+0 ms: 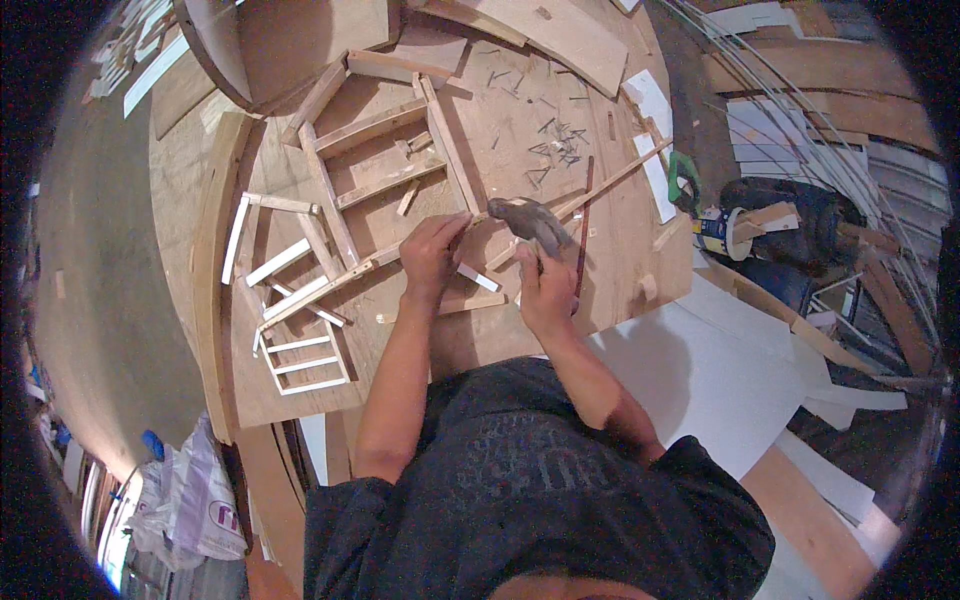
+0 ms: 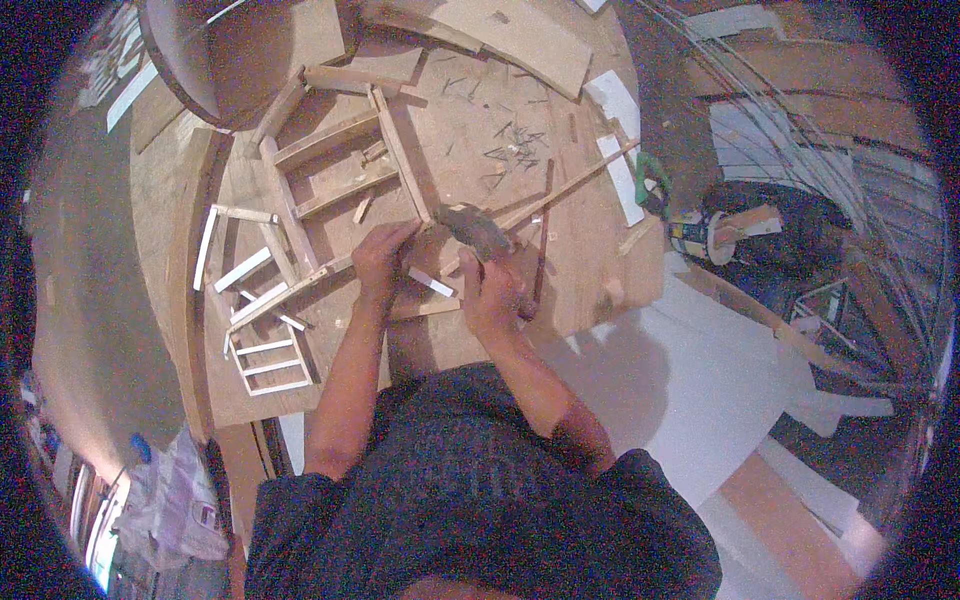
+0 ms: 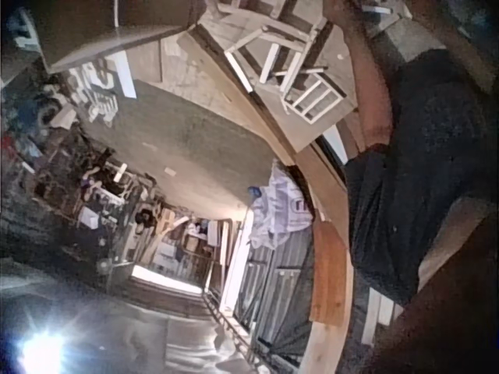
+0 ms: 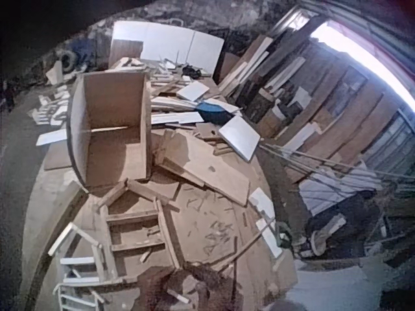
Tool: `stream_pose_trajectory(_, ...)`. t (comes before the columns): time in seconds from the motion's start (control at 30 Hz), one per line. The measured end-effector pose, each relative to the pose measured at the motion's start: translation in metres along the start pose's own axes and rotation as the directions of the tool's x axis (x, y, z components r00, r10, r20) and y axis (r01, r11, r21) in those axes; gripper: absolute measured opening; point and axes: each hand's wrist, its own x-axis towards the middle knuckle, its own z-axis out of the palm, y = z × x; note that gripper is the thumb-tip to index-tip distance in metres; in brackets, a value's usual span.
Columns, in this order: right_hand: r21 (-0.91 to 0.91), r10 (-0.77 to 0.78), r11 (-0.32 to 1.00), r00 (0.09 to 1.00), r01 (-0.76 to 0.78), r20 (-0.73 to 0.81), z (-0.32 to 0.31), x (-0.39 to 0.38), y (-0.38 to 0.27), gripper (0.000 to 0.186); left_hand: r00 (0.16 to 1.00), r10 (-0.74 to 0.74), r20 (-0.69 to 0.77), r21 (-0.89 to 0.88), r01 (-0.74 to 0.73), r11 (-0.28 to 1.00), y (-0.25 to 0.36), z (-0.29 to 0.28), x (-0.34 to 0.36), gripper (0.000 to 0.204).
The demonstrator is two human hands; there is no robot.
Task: The person constructs a small wooden house model by selecting nails from a container and using a hammer to secure thin wooden strips and panels onto the frame.
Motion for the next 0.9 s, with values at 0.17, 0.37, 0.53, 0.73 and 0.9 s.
stream_pose_trajectory(0.17,-0.135,-0.288,0.954,0.943,0.267,-0.169,0.002,0.005,-0.015,0.030,0.999,-0.004,0.050,0.063,0.000,0.998,0.000,0.000,0.001,0.032)
stream_pose_trajectory(0.37,-0.011,-0.178,0.984,0.976,0.178,-0.129,0.005,-0.004,-0.009,0.037,1.000,0.023,0.015,-0.017,-0.022,1.000,0.006,-0.001,0.005,0.034)
stream_pose_trajectory(0.53,0.049,-0.094,0.994,0.992,0.098,-0.086,-0.008,-0.001,-0.029,0.030,0.999,0.018,0.040,0.064,-0.020,0.998,-0.001,-0.002,-0.002,0.035)
stream_pose_trajectory(0.73,-0.225,-0.390,0.914,0.880,0.336,-0.270,0.013,0.006,0.005,0.029,0.998,0.026,0.059,0.081,-0.031,0.996,-0.003,0.002,-0.002,0.037)
stream_pose_trajectory(0.9,0.037,-0.221,0.971,0.942,0.238,-0.251,-0.008,-0.003,-0.012,0.029,0.999,0.002,0.050,0.063,-0.005,0.998,-0.004,0.001,-0.003,0.037)
